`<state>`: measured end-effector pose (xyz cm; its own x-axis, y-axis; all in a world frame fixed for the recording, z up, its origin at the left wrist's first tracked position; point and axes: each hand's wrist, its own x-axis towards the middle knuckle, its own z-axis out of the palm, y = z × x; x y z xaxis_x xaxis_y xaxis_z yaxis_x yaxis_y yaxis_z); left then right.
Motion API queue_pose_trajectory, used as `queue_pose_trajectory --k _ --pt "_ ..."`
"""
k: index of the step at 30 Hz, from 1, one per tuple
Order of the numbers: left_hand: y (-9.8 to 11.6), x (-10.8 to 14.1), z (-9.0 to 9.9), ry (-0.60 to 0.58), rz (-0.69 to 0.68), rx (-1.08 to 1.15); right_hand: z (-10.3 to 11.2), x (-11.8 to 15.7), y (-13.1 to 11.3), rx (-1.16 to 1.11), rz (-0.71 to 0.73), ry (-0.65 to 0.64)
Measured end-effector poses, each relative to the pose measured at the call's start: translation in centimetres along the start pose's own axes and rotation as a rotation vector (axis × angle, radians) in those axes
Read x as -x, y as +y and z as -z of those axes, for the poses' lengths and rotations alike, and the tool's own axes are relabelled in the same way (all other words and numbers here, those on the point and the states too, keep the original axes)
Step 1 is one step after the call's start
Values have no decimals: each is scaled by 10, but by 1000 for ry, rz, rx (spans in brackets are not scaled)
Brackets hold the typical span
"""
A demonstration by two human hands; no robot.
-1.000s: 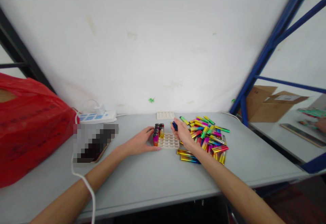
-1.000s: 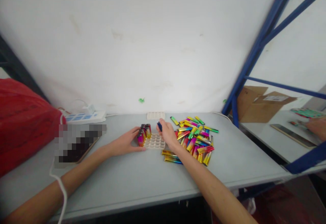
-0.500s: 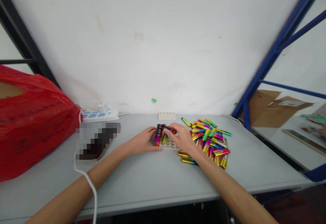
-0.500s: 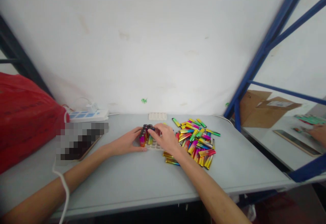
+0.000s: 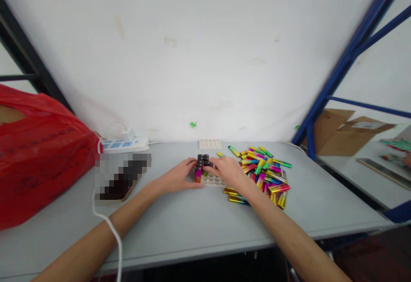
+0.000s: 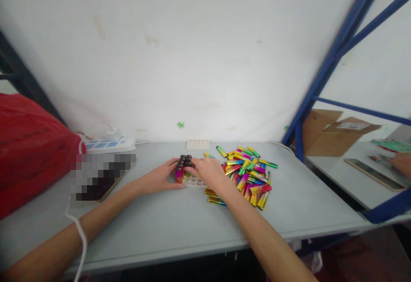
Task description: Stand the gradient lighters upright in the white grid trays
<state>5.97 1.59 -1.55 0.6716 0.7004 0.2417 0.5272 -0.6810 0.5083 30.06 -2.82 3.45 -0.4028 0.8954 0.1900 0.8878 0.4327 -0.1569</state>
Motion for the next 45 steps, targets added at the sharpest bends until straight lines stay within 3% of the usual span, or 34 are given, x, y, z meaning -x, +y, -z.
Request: queue_pose_trajectory --k 3,6,9,12,16,19,29,32,38,42,45 --pt "0 0 1 10 -8 7 3 0 3 11 -86 -18" --pt "0 0 1 9 -19 0 5 1 23 -76 -60 90" --pt "0 -1 1 -4 10 -18 1 2 49 -23 -105 170" --pt "-1 -1 0 -5 32 -20 -8 2 65 68 -197 127" --pt "-3 -1 -1 2 13 -14 -19 -2 67 46 -256 -1" --pt "-4 -1 -1 3 16 -17 -21 -5 65 14 -268 -21" --pt "7 -1 3 -20 44 -22 -22 -7 79 -137 -175 195" --pt "8 -1 4 -18 45 -13 -23 -10 84 -327 -170 317" --pt "6 -1 3 -19 28 -4 -23 -17 79 -921 -224 468" --pt "2 -1 2 -20 18 -6 -16 -14 59 -1361 -191 356" --pt "1 -1 1 -5 -2 5 -10 -9 45 -1525 -151 258"
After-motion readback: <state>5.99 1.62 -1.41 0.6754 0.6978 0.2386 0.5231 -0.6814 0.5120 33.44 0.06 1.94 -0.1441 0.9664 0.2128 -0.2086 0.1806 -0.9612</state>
